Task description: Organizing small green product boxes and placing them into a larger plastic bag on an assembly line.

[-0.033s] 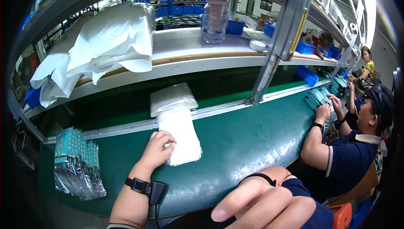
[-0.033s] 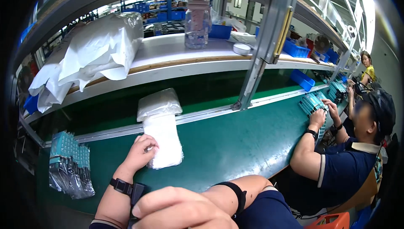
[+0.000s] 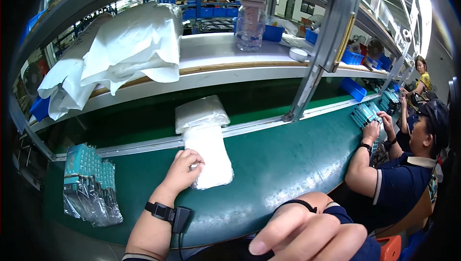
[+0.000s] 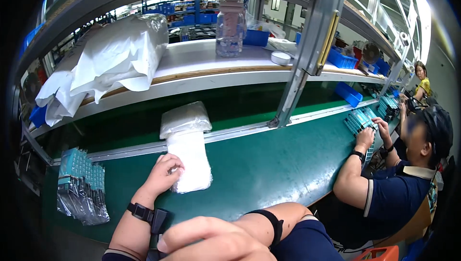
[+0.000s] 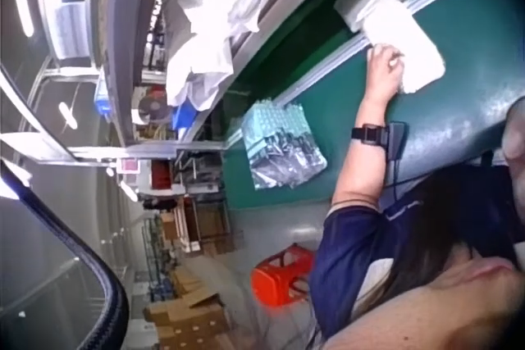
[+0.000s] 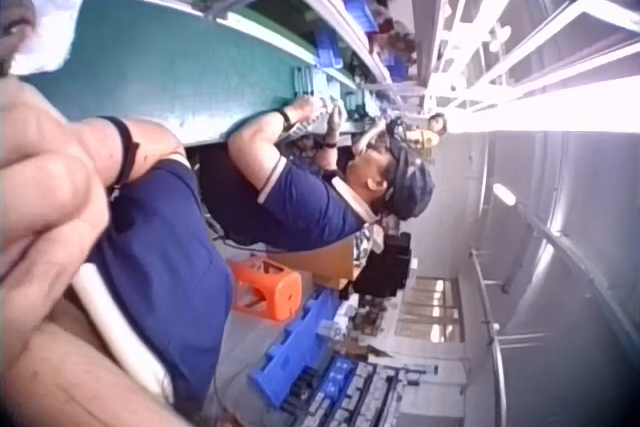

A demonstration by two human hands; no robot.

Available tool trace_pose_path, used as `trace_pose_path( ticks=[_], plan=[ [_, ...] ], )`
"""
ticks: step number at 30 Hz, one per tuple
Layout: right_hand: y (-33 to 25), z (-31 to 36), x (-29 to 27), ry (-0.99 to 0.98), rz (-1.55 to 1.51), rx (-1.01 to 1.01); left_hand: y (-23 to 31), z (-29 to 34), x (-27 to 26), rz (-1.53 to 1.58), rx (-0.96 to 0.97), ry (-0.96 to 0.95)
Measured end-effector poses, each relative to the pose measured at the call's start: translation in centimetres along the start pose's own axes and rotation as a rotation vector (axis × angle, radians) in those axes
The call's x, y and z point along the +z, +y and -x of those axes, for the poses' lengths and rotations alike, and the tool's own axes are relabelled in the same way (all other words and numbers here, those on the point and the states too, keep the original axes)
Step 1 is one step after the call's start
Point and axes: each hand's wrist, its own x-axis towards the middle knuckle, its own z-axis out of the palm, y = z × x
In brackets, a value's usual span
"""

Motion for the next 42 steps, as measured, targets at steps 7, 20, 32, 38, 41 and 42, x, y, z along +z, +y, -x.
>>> trace_pose_path(
  ticks=[7, 20, 32, 38, 41, 42],
  plan=[
    [0.1, -0.2, -0.8, -0.108, -0.278, 0.134, 0.1, 0.5, -0.3, -0.005, -0.032, -0.004],
    [0.0, -0.6, -0.7, -0.172, -0.101, 0.046, 0.1, 0.1, -0.2, 0.011, -0.014, -0.012],
    [3.7, 1.1, -5.7, -0.075, 0.361, 0.435, 0.3, 0.0, -0.2, 0.014, -0.03, -0.021],
    [12.7, 16.6, -18.1, 0.68, 0.498, 1.6, 0.4, -0.7, 0.1, -0.002, -0.028, -0.003],
    [12.8, 17.7, -19.7, 0.901, 0.318, 1.578, -0.3, -0.5, 0.1, 0.015, -0.017, 0.004],
    [12.9, 17.4, -18.7, 0.814, 0.31, 1.585, -0.3, -0.1, -0.2, 0.02, -0.048, 0.005]
  ],
)
